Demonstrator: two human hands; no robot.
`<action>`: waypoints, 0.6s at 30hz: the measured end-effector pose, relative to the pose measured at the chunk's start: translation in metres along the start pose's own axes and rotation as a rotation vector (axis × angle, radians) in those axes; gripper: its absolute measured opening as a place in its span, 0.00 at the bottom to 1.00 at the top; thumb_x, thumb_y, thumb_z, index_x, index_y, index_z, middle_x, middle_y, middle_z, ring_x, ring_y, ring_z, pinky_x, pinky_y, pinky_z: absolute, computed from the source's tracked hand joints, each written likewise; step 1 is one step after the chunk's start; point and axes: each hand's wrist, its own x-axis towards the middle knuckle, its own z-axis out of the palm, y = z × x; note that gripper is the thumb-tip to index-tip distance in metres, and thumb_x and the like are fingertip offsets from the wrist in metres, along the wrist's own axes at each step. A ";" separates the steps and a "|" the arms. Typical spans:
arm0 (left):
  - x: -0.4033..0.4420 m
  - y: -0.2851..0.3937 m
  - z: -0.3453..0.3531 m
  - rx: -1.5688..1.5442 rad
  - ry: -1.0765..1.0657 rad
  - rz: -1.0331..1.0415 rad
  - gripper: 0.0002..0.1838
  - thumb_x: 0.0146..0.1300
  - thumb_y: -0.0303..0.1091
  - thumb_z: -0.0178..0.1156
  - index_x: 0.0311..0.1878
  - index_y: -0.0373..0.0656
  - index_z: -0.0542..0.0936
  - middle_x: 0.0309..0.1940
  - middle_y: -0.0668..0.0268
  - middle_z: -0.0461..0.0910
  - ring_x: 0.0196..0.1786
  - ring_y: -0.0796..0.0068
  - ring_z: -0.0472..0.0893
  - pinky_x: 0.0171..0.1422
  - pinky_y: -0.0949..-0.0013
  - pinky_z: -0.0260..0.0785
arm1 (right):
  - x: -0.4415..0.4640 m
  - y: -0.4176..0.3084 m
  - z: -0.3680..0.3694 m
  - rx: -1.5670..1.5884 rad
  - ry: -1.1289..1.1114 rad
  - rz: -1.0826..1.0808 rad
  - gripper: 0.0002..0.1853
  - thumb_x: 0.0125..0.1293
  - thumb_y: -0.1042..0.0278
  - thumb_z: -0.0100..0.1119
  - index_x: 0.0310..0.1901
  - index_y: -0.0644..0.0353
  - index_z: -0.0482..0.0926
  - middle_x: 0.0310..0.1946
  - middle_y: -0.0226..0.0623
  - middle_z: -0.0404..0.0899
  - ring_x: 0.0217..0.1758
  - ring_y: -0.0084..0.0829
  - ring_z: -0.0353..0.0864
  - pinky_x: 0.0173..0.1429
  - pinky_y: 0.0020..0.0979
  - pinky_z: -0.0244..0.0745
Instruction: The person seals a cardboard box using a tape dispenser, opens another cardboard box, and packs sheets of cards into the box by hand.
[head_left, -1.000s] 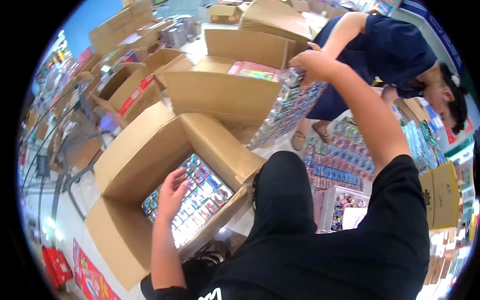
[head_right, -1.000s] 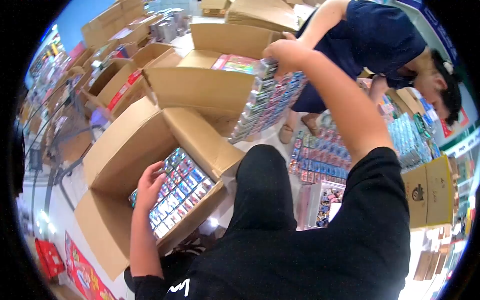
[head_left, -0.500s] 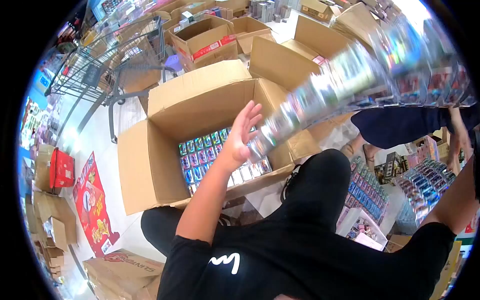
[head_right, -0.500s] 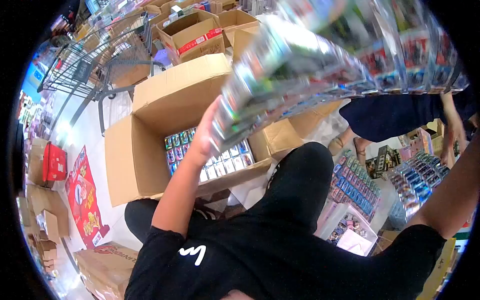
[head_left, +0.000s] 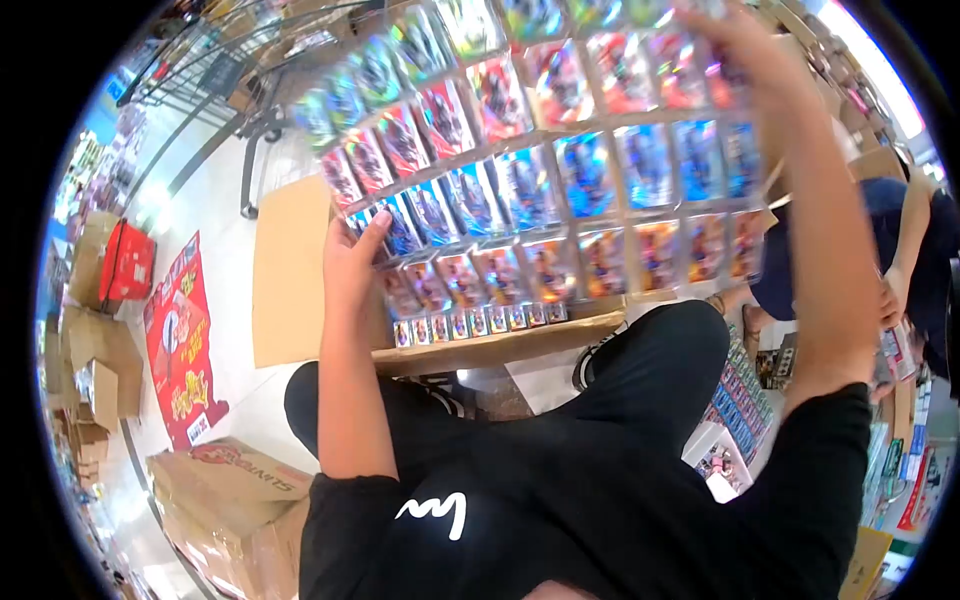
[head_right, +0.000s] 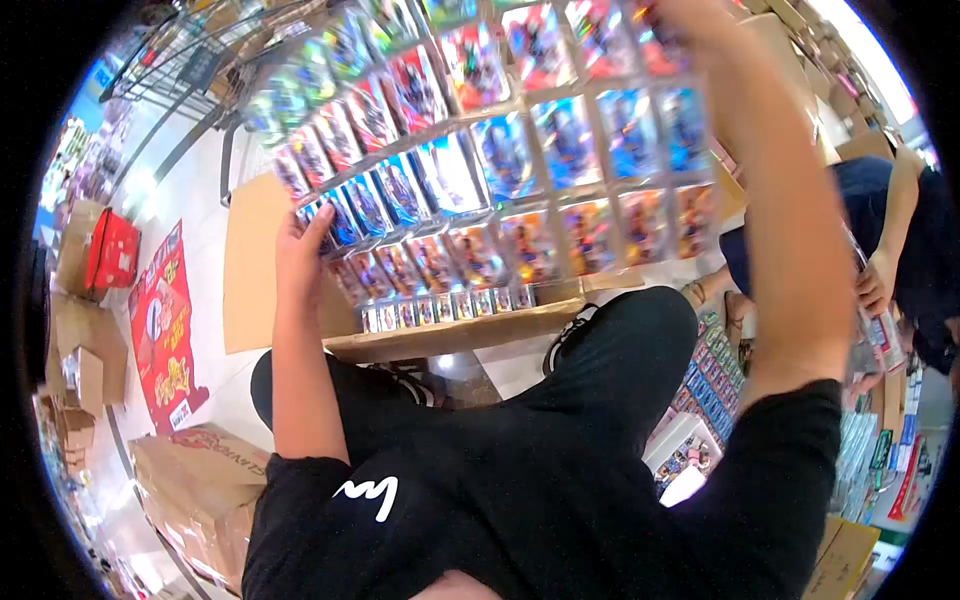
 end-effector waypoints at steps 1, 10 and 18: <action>0.009 -0.011 -0.018 0.089 0.020 -0.121 0.26 0.65 0.37 0.70 0.59 0.33 0.73 0.48 0.61 0.83 0.45 0.72 0.83 0.53 0.65 0.77 | 0.011 0.030 0.033 0.034 -0.135 0.092 0.27 0.60 0.50 0.75 0.53 0.58 0.78 0.24 0.22 0.69 0.25 0.16 0.67 0.31 0.27 0.66; 0.062 -0.179 -0.109 1.046 0.054 -0.560 0.40 0.56 0.39 0.76 0.61 0.24 0.66 0.57 0.38 0.79 0.60 0.47 0.81 0.64 0.56 0.73 | -0.016 0.336 0.284 0.206 -0.156 0.298 0.20 0.61 0.61 0.75 0.50 0.61 0.79 0.35 0.38 0.85 0.30 0.29 0.81 0.34 0.35 0.78; 0.081 -0.245 -0.111 1.481 -0.208 -0.812 0.33 0.65 0.45 0.67 0.62 0.26 0.71 0.60 0.41 0.78 0.64 0.46 0.78 0.69 0.55 0.70 | -0.049 0.474 0.361 -0.003 -0.123 0.452 0.25 0.64 0.50 0.70 0.53 0.61 0.79 0.43 0.44 0.86 0.45 0.37 0.85 0.51 0.40 0.77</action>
